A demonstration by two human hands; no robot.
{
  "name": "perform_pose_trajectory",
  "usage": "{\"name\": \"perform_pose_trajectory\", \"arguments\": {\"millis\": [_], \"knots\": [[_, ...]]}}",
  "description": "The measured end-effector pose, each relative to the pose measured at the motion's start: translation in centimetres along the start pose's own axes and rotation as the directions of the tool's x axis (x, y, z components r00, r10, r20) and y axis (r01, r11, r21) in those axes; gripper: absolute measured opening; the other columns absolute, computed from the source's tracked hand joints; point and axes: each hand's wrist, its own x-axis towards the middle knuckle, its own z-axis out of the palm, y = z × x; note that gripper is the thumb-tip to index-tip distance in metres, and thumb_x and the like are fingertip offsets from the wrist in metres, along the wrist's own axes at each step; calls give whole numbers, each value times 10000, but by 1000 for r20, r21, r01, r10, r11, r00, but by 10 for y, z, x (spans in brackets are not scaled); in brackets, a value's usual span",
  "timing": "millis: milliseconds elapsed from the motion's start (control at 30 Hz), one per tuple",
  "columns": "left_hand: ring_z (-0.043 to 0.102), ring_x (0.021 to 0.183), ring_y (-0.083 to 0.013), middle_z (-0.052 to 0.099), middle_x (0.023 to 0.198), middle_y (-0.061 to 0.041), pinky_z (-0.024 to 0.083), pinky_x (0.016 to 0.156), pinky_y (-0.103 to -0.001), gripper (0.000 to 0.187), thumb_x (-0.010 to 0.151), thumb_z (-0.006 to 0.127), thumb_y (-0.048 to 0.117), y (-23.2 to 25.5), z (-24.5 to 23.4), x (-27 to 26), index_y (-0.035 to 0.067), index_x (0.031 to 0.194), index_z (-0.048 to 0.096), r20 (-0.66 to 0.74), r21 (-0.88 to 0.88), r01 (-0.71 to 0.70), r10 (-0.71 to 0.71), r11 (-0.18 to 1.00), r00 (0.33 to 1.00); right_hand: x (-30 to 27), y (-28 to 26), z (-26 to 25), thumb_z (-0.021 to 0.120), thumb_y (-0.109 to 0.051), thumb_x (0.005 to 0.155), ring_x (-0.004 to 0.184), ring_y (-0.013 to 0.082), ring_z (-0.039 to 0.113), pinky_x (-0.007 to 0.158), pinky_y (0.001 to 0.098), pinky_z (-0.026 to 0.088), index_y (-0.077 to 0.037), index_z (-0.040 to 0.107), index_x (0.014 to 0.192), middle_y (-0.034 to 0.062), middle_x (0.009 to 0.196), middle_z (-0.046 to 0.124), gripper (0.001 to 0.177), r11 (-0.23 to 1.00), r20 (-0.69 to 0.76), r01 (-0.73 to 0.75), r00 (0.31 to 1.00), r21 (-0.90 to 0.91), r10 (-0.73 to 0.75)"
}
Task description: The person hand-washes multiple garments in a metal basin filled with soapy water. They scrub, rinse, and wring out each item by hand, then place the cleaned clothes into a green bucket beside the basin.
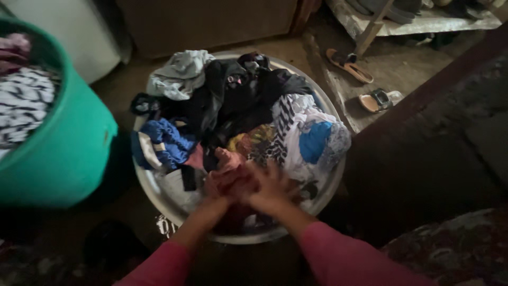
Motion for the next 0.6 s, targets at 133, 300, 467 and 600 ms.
{"name": "perform_pose_trajectory", "arguments": {"millis": [133, 300, 467, 600], "knots": [[701, 911, -280, 760, 1064, -179, 544, 741, -378, 446, 840, 683, 231, -13, 5, -4, -42, 1192, 714, -211, 333, 714, -690, 616, 693, 6, -5, 10, 823, -373, 767, 1467, 657, -162, 1170, 735, 111, -506, 131, 1627, 117, 1682, -317, 1112, 989, 249, 101, 966, -104, -72], [712, 785, -267, 740, 928, -167, 539, 678, -374, 386, 873, 659, 240, -36, 8, 4, -73, 1085, 737, -248, 497, 778, -796, 385, 552, 21, 3, 16, 797, -387, 805, 1498, 629, -77, 1191, 705, 156, -465, 78, 1632, 108, 1698, -318, 1099, 950, 318, 119, 948, -290, -22], [696, 861, -242, 740, 992, -123, 542, 725, -362, 364, 851, 670, 162, -63, 9, 2, -33, 1159, 675, -281, 123, 770, -722, 626, 632, 34, 15, 30, 790, -328, 798, 1511, 557, 16, 1172, 612, 245, -289, 86, 1648, 240, 1595, -351, 1104, 947, 245, 285, 938, -151, -243], [668, 849, -268, 720, 966, -131, 533, 738, -392, 322, 940, 610, 203, -75, 8, -6, -20, 1158, 691, -187, -141, 818, -827, 557, 531, 44, 30, 48, 743, -338, 872, 1463, 572, 254, 1047, 598, 348, -278, 417, 1546, 378, 1657, -139, 751, 895, 167, 373, 925, -243, -340]]}}
